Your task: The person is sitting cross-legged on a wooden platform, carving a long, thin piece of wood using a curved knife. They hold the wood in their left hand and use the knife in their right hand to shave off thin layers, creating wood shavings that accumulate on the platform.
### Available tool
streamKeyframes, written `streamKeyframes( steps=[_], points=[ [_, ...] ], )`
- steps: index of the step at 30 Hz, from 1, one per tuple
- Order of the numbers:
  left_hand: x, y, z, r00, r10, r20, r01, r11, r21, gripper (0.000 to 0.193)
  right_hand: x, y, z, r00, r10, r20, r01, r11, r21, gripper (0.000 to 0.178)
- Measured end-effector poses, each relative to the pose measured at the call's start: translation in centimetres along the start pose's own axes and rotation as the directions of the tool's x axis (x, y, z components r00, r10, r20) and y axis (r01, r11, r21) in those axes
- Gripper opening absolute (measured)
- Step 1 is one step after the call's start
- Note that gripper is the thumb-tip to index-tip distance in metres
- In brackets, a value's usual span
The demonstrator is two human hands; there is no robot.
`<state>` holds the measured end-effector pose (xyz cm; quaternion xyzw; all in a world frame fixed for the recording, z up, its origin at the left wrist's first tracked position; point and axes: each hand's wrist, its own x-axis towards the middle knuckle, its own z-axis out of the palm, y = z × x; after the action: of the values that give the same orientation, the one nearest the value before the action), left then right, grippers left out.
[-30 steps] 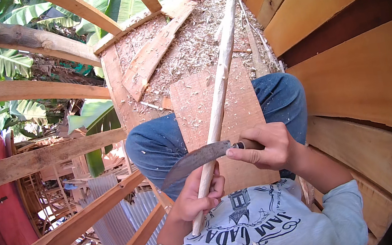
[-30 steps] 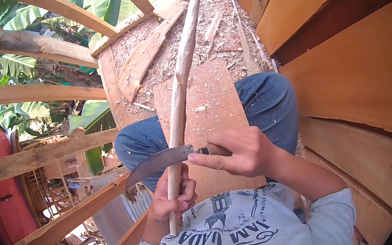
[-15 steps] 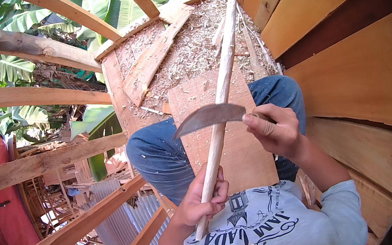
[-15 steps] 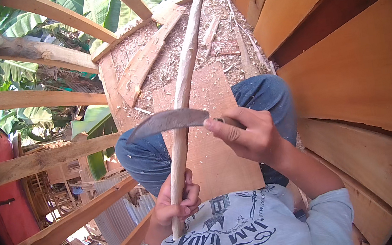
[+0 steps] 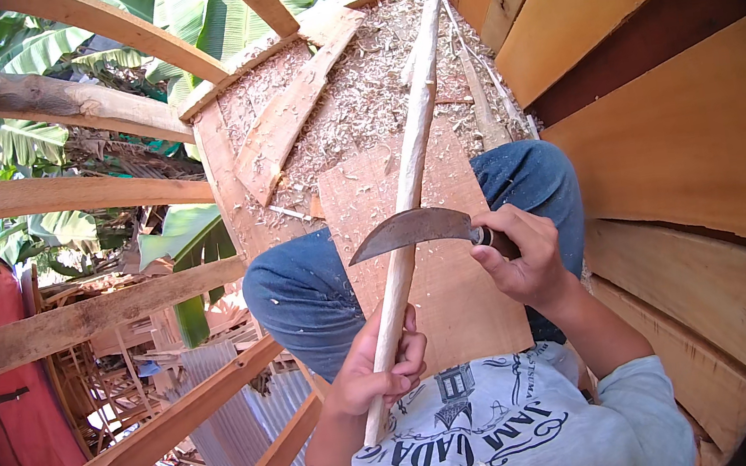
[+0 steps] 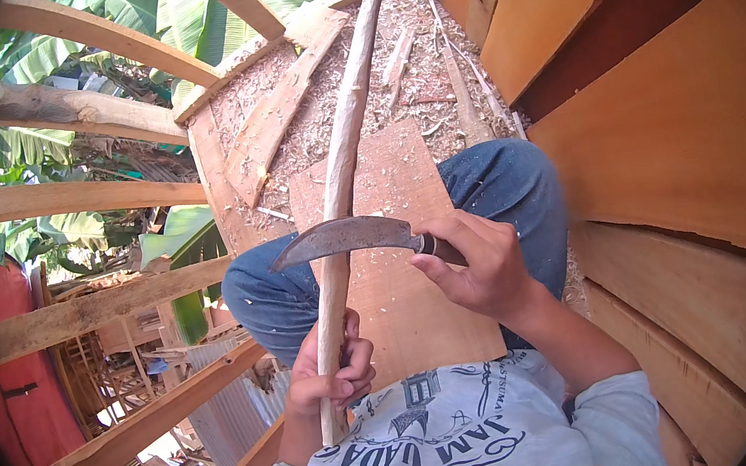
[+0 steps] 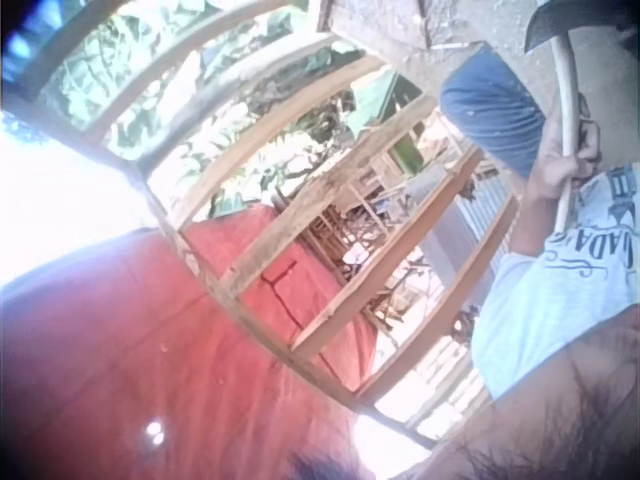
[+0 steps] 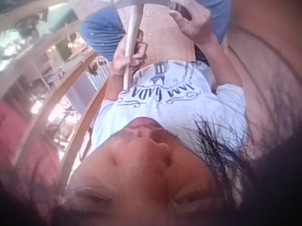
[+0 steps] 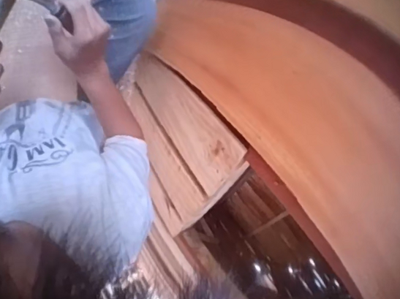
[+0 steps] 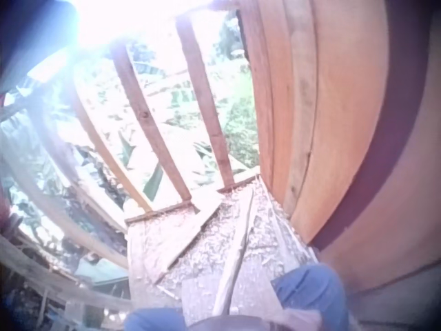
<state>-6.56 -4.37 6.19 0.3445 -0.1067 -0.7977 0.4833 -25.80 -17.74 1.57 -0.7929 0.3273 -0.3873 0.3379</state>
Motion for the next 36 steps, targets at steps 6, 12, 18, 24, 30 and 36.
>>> streamKeyframes(
  steps=[6, 12, 18, 24, 30, 36],
  points=[
    [-0.2, -0.1, -0.6, 0.999, -0.024, 0.029, 0.020, 0.990, 0.139, 0.054, 1.1, 1.5, -0.9, 0.998, -0.001, -0.061, -0.002, 0.999, -0.049, 0.027],
    [-0.6, 0.1, -1.1, 1.000, 0.009, 0.012, -0.011, 0.983, 0.183, 0.053, 2.2, -0.2, -0.9, 0.981, -0.155, 0.119, 0.167, 0.982, -0.094, 0.028],
    [-1.6, -0.3, -1.2, 0.999, -0.039, 0.001, 0.038, 0.973, 0.227, 0.053, 2.9, 1.1, -1.3, 0.996, -0.006, -0.087, -0.002, 0.997, -0.083, 0.027],
    [-1.5, 0.1, -1.8, 1.000, -0.001, 0.013, -0.002, 0.972, 0.236, 0.053, 3.0, 1.0, -1.2, 1.000, 0.011, -0.029, -0.012, 0.999, -0.040, 0.027],
    [-1.9, 0.0, -2.2, 1.000, -0.006, 0.020, 0.001, 0.968, 0.251, 0.053, 4.1, 2.0, -1.2, 0.994, 0.087, -0.072, -0.092, 0.994, -0.063, 0.028],
    [-2.0, -0.3, -2.8, 0.998, -0.001, 0.057, -0.016, 0.954, 0.299, 0.053, 2.6, 1.2, -1.0, 0.978, -0.145, 0.147, 0.164, 0.978, -0.131, 0.022]
  ],
)
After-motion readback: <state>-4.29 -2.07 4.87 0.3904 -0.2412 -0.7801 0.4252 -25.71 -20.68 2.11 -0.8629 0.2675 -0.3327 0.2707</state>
